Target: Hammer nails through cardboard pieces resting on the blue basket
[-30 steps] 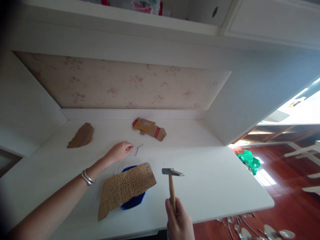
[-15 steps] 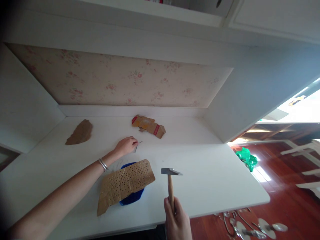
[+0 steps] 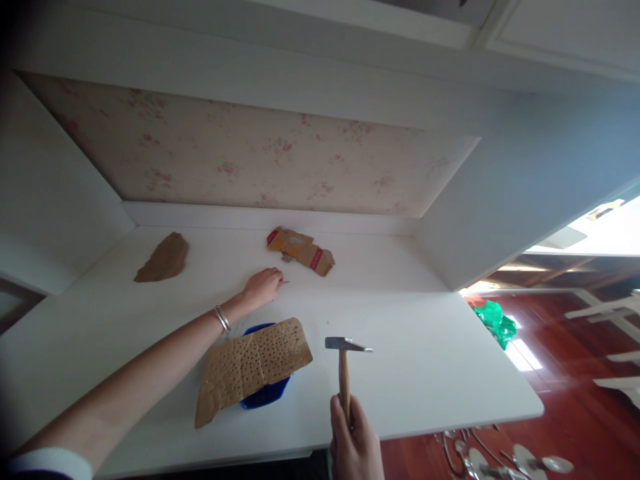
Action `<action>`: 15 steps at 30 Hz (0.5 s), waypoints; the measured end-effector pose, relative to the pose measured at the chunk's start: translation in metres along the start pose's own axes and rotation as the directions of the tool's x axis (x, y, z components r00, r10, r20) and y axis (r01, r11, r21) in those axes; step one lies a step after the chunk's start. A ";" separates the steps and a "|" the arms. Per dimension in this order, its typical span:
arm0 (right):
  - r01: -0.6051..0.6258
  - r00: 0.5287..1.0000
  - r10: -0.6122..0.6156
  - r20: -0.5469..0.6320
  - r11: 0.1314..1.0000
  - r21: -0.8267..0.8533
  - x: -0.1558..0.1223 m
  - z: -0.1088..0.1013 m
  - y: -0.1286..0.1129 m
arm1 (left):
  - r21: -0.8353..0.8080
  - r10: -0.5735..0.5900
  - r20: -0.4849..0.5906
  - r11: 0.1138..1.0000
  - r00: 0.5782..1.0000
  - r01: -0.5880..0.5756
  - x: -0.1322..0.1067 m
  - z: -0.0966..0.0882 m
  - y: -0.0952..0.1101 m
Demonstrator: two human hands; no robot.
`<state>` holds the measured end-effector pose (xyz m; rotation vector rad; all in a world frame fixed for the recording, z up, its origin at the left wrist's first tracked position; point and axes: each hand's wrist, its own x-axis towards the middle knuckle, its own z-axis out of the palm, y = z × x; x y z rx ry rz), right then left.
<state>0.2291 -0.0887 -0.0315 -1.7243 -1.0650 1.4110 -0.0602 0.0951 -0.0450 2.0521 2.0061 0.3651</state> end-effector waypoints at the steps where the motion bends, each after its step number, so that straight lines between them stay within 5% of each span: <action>1: -0.008 1.000 0.008 -0.006 1.000 0.014 0.000 0.000 0.000 | -0.017 -0.003 -0.024 1.000 1.000 0.003 -0.001 -0.003 0.002; 6: -0.047 0.998 0.050 -0.042 0.995 0.087 0.000 0.001 0.002 | -0.143 -0.016 -0.152 0.990 0.988 -0.006 -0.024 -0.033 0.004; 11: -0.040 0.999 0.042 -0.015 0.988 0.148 0.003 0.008 0.000 | -0.311 -0.022 -0.174 0.950 0.985 -0.034 -0.082 -0.064 -0.002; 15: -0.036 0.999 0.032 0.022 0.981 0.191 0.005 0.018 -0.008 | -0.696 -0.219 -0.067 0.709 0.973 0.112 -0.138 -0.069 -0.005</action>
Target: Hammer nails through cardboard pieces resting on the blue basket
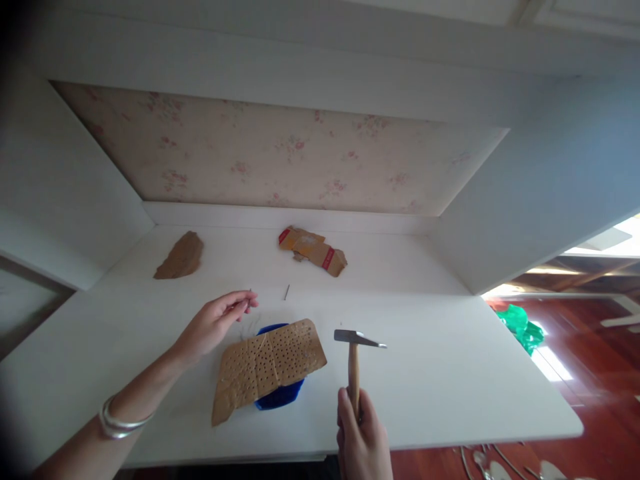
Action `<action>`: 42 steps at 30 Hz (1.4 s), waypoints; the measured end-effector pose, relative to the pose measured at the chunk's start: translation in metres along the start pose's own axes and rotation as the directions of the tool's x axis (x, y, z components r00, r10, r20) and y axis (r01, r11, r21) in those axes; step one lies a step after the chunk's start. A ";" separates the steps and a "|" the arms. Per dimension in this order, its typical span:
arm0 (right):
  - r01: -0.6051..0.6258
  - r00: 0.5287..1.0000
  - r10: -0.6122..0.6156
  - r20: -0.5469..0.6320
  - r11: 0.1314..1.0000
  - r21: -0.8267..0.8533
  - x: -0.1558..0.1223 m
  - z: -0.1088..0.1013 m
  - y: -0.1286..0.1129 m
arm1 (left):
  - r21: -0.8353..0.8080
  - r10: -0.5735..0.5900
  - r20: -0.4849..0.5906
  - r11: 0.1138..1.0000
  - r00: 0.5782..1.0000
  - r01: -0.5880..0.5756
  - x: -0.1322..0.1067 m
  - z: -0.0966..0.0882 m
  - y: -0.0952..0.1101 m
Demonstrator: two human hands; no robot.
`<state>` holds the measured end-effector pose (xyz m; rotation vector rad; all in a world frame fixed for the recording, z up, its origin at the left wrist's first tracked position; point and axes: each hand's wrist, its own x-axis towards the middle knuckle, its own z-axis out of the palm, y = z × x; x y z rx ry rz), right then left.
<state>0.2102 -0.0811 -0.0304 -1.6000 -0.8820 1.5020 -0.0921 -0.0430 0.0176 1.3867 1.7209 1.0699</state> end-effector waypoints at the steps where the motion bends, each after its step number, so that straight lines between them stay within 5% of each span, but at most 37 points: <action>1: -0.008 1.000 0.008 0.015 1.000 -0.003 0.001 0.003 -0.003 | -0.052 -0.043 -0.021 0.998 0.999 0.042 -0.013 -0.002 -0.003; 6: 0.075 0.995 -0.067 0.069 0.991 -0.113 0.010 0.012 -0.029 | -0.239 -0.248 -0.113 0.947 0.962 0.216 -0.070 -0.003 -0.017; 9: 0.115 0.992 -0.106 0.063 0.980 -0.161 0.018 0.017 -0.043 | -0.385 -0.360 -0.053 0.868 0.932 0.313 -0.094 0.003 -0.019; 12: 0.139 0.989 -0.127 0.070 0.971 -0.193 0.024 0.025 -0.052 | -0.443 -0.397 0.008 0.822 0.918 0.359 -0.106 0.011 -0.015; 15: 0.174 0.980 -0.149 0.132 0.962 -0.208 0.028 0.032 -0.051 | -0.440 -0.387 -0.053 0.837 0.921 0.326 -0.105 0.014 -0.007; 20: 0.191 0.970 -0.153 0.189 0.960 -0.206 0.033 0.035 -0.041 | -0.369 -0.314 -0.162 0.898 0.935 0.238 -0.087 0.011 0.000; 27: 0.189 0.972 -0.152 0.178 0.959 -0.213 0.032 0.033 -0.038 | -0.169 -0.208 -0.199 0.970 0.958 0.175 -0.071 0.018 -0.018; 30: 0.203 0.970 -0.164 0.178 0.952 -0.230 0.031 0.031 -0.039 | 0.106 -0.035 -0.303 0.992 0.952 0.070 -0.069 0.016 -0.018; 34: 0.219 0.967 -0.172 0.186 0.937 -0.273 0.031 0.030 -0.039 | 0.376 0.253 -0.379 0.921 0.890 -0.102 -0.065 0.005 0.002; 37: 0.233 0.966 -0.185 0.183 0.928 -0.290 0.031 0.030 -0.038 | 0.397 0.351 -0.344 0.895 0.871 -0.204 -0.060 0.001 0.021; 42: 0.257 0.961 -0.210 0.183 0.919 -0.298 0.031 0.030 -0.036 | 0.279 0.351 -0.251 0.919 0.902 -0.280 -0.044 0.008 0.036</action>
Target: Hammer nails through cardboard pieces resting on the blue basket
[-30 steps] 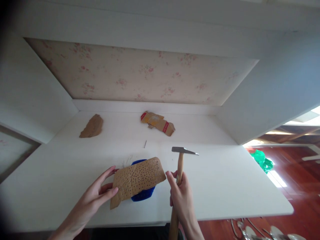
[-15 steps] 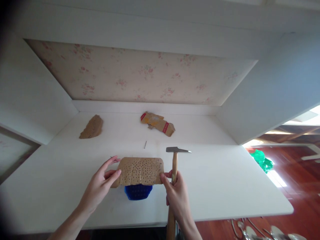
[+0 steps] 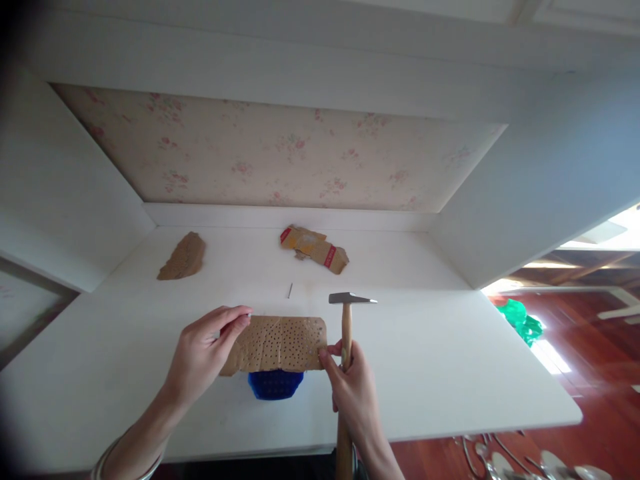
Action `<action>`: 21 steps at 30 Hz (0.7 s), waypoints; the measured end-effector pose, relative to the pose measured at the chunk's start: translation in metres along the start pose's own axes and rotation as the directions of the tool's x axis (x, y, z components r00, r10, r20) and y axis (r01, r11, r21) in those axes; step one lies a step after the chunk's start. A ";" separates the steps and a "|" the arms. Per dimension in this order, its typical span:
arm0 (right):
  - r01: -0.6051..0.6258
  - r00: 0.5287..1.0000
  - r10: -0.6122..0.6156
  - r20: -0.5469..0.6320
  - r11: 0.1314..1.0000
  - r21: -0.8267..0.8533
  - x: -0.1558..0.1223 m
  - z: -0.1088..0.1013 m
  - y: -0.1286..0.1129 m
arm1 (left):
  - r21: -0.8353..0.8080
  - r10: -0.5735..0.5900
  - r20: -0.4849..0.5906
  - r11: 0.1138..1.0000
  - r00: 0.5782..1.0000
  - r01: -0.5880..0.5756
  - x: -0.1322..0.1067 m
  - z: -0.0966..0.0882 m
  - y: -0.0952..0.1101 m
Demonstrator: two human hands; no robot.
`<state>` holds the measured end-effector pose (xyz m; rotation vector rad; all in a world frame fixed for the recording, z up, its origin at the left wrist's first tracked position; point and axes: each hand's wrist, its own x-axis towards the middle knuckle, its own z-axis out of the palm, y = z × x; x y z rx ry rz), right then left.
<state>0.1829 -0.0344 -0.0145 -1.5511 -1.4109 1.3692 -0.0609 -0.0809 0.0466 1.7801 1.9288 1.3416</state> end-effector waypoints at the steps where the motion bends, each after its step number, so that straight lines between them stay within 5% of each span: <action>1: 0.001 1.000 -0.001 0.001 1.000 0.001 0.000 0.000 0.000 | -0.013 -0.009 -0.003 1.000 1.000 0.009 0.003 0.003 0.000; 7: 0.006 1.000 -0.006 -0.005 1.000 -0.010 -0.001 -0.002 0.000 | -0.132 -0.148 0.013 0.980 0.989 0.148 0.009 0.013 -0.008; 12: 0.017 1.000 -0.017 -0.008 1.000 -0.010 0.000 -0.001 -0.001 | -0.420 -0.399 0.111 0.811 0.910 0.406 0.012 0.018 -0.015; 15: 0.016 1.000 -0.016 -0.002 1.000 -0.009 0.001 0.000 -0.002 | -0.461 -0.387 0.172 0.781 0.906 0.422 0.015 0.023 -0.017; 21: 0.019 1.000 -0.019 -0.003 0.999 -0.027 0.003 0.000 -0.002 | -0.328 -0.307 0.207 0.873 0.929 0.361 0.013 0.038 -0.025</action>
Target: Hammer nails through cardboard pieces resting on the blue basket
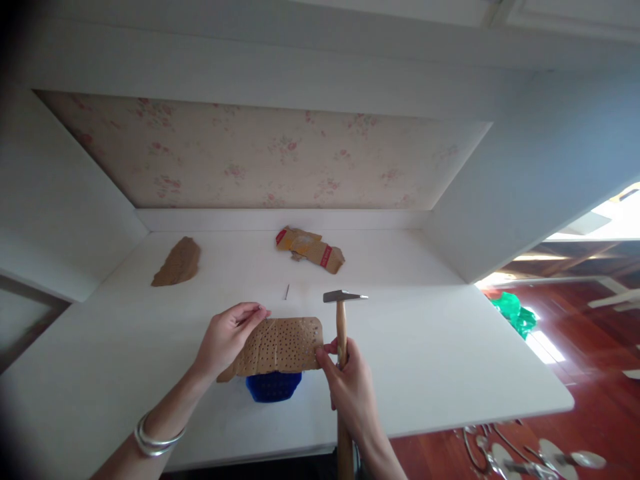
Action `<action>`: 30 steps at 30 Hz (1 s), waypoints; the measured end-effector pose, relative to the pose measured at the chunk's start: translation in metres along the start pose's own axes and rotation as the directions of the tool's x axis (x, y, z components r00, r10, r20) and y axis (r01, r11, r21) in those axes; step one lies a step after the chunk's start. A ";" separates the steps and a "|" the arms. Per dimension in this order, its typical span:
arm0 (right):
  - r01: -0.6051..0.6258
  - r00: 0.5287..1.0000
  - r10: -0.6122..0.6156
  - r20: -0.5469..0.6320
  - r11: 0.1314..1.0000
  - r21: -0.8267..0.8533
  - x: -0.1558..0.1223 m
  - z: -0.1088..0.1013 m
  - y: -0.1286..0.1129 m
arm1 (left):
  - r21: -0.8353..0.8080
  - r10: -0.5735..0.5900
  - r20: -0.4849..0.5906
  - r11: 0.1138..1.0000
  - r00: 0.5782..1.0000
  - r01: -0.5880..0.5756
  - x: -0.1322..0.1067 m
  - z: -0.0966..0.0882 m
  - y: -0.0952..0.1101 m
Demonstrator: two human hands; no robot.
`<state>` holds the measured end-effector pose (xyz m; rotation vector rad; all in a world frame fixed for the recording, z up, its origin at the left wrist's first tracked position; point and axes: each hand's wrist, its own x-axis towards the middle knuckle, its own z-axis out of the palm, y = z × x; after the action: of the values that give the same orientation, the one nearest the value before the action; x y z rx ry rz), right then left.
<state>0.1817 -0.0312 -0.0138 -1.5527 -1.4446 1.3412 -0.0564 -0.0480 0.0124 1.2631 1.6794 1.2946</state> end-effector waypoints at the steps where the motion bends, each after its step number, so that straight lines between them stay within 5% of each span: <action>1: -0.001 1.000 0.001 0.002 1.000 0.002 0.000 0.000 0.000 | 0.024 0.016 -0.001 1.000 1.000 -0.016 0.000 0.002 -0.003; 12: -0.016 1.000 0.016 0.008 0.999 -0.032 0.001 0.001 -0.002 | 0.380 0.281 0.022 0.885 0.959 -0.268 -0.001 0.006 -0.013; 21: 0.009 1.000 -0.010 -0.023 0.999 -0.041 0.002 0.002 -0.002 | 0.446 0.414 0.054 0.804 0.908 -0.393 -0.001 0.010 -0.021; 26: -0.018 0.996 0.025 -0.088 0.997 0.079 -0.006 -0.002 -0.021 | 0.448 0.440 0.046 0.793 0.897 -0.412 -0.002 0.012 -0.022; 30: -0.060 0.997 0.047 0.065 0.974 0.217 -0.024 -0.001 -0.047 | 0.452 0.459 0.033 0.786 0.888 -0.423 -0.002 0.012 -0.021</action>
<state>0.1696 -0.0439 0.0358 -1.4279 -1.2487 1.5346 -0.0515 -0.0466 -0.0114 2.0045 1.8769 1.2592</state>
